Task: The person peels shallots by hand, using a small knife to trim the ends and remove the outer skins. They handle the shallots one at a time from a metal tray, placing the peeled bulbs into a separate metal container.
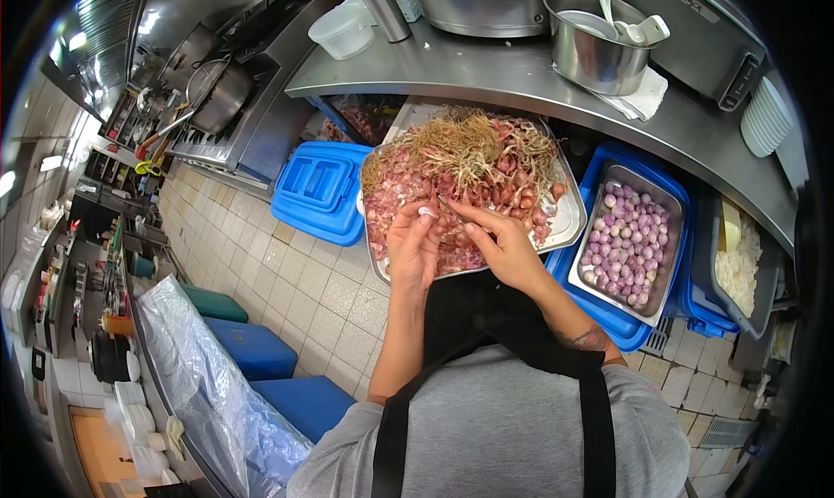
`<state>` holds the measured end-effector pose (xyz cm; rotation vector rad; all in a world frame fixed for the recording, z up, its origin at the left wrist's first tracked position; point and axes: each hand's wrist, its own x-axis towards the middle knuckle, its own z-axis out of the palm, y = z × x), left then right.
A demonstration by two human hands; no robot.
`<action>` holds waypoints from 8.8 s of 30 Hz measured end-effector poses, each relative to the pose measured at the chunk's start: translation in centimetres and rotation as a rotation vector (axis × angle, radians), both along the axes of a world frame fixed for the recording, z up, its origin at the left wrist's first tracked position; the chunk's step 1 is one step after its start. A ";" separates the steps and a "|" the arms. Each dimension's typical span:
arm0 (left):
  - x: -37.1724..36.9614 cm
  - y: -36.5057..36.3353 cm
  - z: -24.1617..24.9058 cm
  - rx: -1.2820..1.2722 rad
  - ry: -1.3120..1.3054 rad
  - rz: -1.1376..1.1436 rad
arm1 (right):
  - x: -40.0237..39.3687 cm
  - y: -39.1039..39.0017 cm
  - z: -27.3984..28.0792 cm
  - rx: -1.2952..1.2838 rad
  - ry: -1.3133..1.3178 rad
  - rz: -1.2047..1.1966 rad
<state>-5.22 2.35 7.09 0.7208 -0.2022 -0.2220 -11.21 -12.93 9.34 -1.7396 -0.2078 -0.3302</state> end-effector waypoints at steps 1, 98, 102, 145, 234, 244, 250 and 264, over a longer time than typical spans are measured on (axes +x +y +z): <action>0.1 0.1 -0.1 0.000 0.001 -0.015 | 0.0 0.1 -0.1 0.017 -0.024 0.006; -1.0 0.2 1.1 0.309 0.015 -0.232 | 1.2 -2.5 -0.4 0.330 0.319 0.196; -1.0 0.3 1.3 0.292 -0.001 -0.233 | 1.6 -2.0 -0.6 0.112 0.128 -0.037; -1.1 -0.1 1.9 0.312 -0.196 -0.126 | 2.0 -1.7 -1.0 0.464 0.183 0.134; -0.9 1.1 1.5 0.144 0.011 -0.150 | -0.3 -0.8 1.6 0.120 0.077 0.173; -0.6 1.2 1.0 0.148 0.014 -0.172 | -0.3 -0.5 1.0 -0.043 -0.138 0.099; -0.9 1.2 1.4 0.241 0.006 -0.168 | 0.1 -1.4 0.4 0.384 0.295 0.253; -0.7 0.8 1.0 0.335 -0.132 -0.006 | 0.2 -1.2 -0.4 -0.160 -0.003 -0.141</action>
